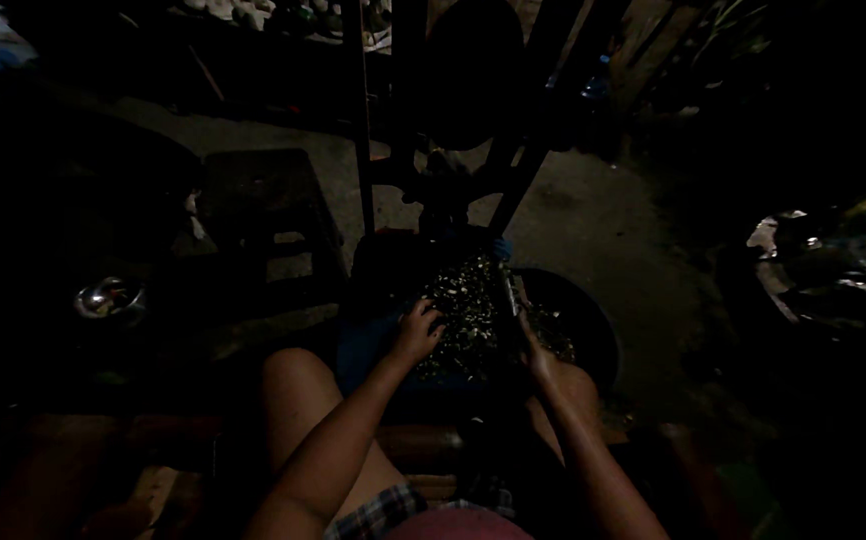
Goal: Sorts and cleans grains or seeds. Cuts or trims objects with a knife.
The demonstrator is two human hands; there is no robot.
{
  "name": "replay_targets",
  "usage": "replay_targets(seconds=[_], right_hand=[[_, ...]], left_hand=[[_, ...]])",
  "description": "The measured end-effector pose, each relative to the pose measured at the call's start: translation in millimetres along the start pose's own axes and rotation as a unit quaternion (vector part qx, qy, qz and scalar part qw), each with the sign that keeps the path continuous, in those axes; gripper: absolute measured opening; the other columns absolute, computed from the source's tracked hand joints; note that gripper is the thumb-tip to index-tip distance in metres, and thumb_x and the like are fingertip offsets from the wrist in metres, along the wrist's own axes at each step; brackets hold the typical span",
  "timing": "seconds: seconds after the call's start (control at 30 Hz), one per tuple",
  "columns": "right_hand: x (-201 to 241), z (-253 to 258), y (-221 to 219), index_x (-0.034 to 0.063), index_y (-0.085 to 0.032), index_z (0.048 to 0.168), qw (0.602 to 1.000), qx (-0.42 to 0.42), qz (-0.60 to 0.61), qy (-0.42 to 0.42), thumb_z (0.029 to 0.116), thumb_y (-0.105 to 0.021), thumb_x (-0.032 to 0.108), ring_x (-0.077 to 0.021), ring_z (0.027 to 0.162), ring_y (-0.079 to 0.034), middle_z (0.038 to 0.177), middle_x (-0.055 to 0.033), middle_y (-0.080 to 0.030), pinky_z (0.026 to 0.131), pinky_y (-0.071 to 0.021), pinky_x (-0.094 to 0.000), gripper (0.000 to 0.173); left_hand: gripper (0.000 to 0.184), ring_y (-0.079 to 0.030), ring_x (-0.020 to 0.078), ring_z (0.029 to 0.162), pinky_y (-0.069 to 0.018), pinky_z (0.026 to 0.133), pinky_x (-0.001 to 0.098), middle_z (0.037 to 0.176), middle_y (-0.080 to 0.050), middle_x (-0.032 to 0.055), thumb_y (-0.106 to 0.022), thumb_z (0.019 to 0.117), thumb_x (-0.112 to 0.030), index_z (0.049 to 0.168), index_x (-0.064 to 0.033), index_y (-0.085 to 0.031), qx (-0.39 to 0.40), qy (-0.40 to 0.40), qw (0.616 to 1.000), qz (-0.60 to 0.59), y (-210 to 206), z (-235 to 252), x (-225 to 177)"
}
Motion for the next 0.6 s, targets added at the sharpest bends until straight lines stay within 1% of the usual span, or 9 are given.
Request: replay_targets(seconds=[0.07,0.13,0.23,0.3,0.33,0.4,0.47,0.53,0.6], right_hand=[[-6.9,7.0,-7.4,0.0287,-0.010,0.166,0.999,0.044,-0.002,-0.004,0.1101,-0.040,0.020,-0.0420,0.105,-0.069,0.125,-0.0263,-0.067,0.095,-0.0516,-0.0579,0.064],[5.4,2.5,11.3,0.0277,-0.015,0.166,0.999,0.051,-0.012,0.000,0.1106,-0.039,0.019,-0.0440,0.108,-0.068,0.128,-0.0277,-0.065,0.097,-0.0503,-0.0590,0.061],[26.0,-8.1,41.7,0.0262,-0.017,0.166,0.999,-0.030,0.005,0.036,0.1098,-0.040,0.016,-0.0427,0.097,-0.070,0.117,-0.0274,-0.069,0.090,-0.0529,-0.0571,0.061],[30.2,-11.7,40.0,0.0242,-0.015,0.166,0.995,-0.074,0.020,0.072,0.1086,-0.041,0.013,-0.0441,0.094,-0.071,0.117,-0.0286,-0.070,0.086,-0.0544,-0.0581,0.064],[25.4,-9.9,28.5,0.0252,-0.013,0.166,0.995,-0.067,0.016,0.067,0.1084,-0.041,0.013,-0.0440,0.093,-0.071,0.117,-0.0289,-0.069,0.086,-0.0547,-0.0584,0.066],[6.2,-3.3,-5.1,0.0319,-0.006,0.166,1.000,0.009,-0.006,0.013,0.1097,-0.041,0.020,-0.0403,0.096,-0.070,0.117,-0.0253,-0.069,0.089,-0.0542,-0.0570,0.067],[-1.8,-0.9,-17.1,0.0340,-0.007,0.166,0.998,0.057,-0.003,-0.009,0.1101,-0.041,0.023,-0.0387,0.098,-0.069,0.116,-0.0237,-0.069,0.090,-0.0529,-0.0559,0.066],[6.7,-1.0,-4.6,0.0320,-0.011,0.166,0.999,0.052,-0.010,-0.002,0.1093,-0.042,0.019,-0.0408,0.099,-0.069,0.118,-0.0252,-0.069,0.091,-0.0525,-0.0566,0.066],[22.0,-8.3,12.9,0.0287,-0.014,0.166,1.000,0.008,-0.001,0.024,0.1087,-0.042,0.015,-0.0409,0.093,-0.070,0.113,-0.0259,-0.070,0.087,-0.0538,-0.0565,0.065]], left_hand=[[0.033,-0.051,0.0325,0.139,-0.0405,0.115,0.0514,0.157,-0.046,0.0152,-0.057,0.1052,-0.027,0.130,-0.0078,-0.068,0.002,-0.003,1.000,0.002,0.4,0.5,-0.3],[0.033,-0.051,0.0325,0.139,-0.0406,0.115,0.0524,0.157,-0.046,0.0149,-0.058,0.1047,-0.026,0.130,-0.0071,-0.068,-0.004,0.001,1.000,-0.005,0.9,-1.3,1.0],[0.032,-0.051,0.0324,0.139,-0.0404,0.114,0.0542,0.156,-0.047,0.0143,-0.058,0.1044,-0.026,0.129,-0.0075,-0.069,-0.010,-0.002,1.000,-0.007,1.9,0.2,0.6],[0.032,-0.053,0.0328,0.137,-0.0418,0.113,0.0542,0.155,-0.048,0.0148,-0.058,0.1043,-0.027,0.128,-0.0072,-0.069,-0.019,-0.009,1.000,-0.002,1.4,-0.3,1.2],[0.032,-0.053,0.0328,0.137,-0.0417,0.113,0.0539,0.155,-0.048,0.0150,-0.059,0.1044,-0.027,0.127,-0.0070,-0.069,-0.018,-0.010,1.000,0.001,1.1,-0.3,1.2],[0.033,-0.051,0.0329,0.138,-0.0406,0.115,0.0534,0.156,-0.047,0.0149,-0.058,0.1048,-0.028,0.129,-0.0069,-0.068,-0.004,-0.003,1.000,0.005,-0.3,0.4,0.2],[0.035,-0.051,0.0332,0.139,-0.0403,0.115,0.0533,0.156,-0.046,0.0153,-0.057,0.1052,-0.028,0.131,-0.0072,-0.067,0.008,0.003,1.000,0.008,-0.4,0.1,-0.5],[0.035,-0.051,0.0327,0.139,-0.0406,0.115,0.0526,0.157,-0.045,0.0149,-0.057,0.1056,-0.029,0.131,-0.0076,-0.067,0.009,0.006,1.000,0.008,-0.3,-0.8,1.0],[0.035,-0.050,0.0332,0.139,-0.0396,0.115,0.0534,0.157,-0.045,0.0151,-0.057,0.1055,-0.029,0.131,-0.0073,-0.067,0.007,0.002,1.000,0.006,0.0,-0.9,1.2]])
Point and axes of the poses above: each hand's wrist, its own z-axis towards the middle knuckle, its own y-axis out of the back of the hand, x = y × z, the point moved 9 cm from there along z, towards the middle knuckle
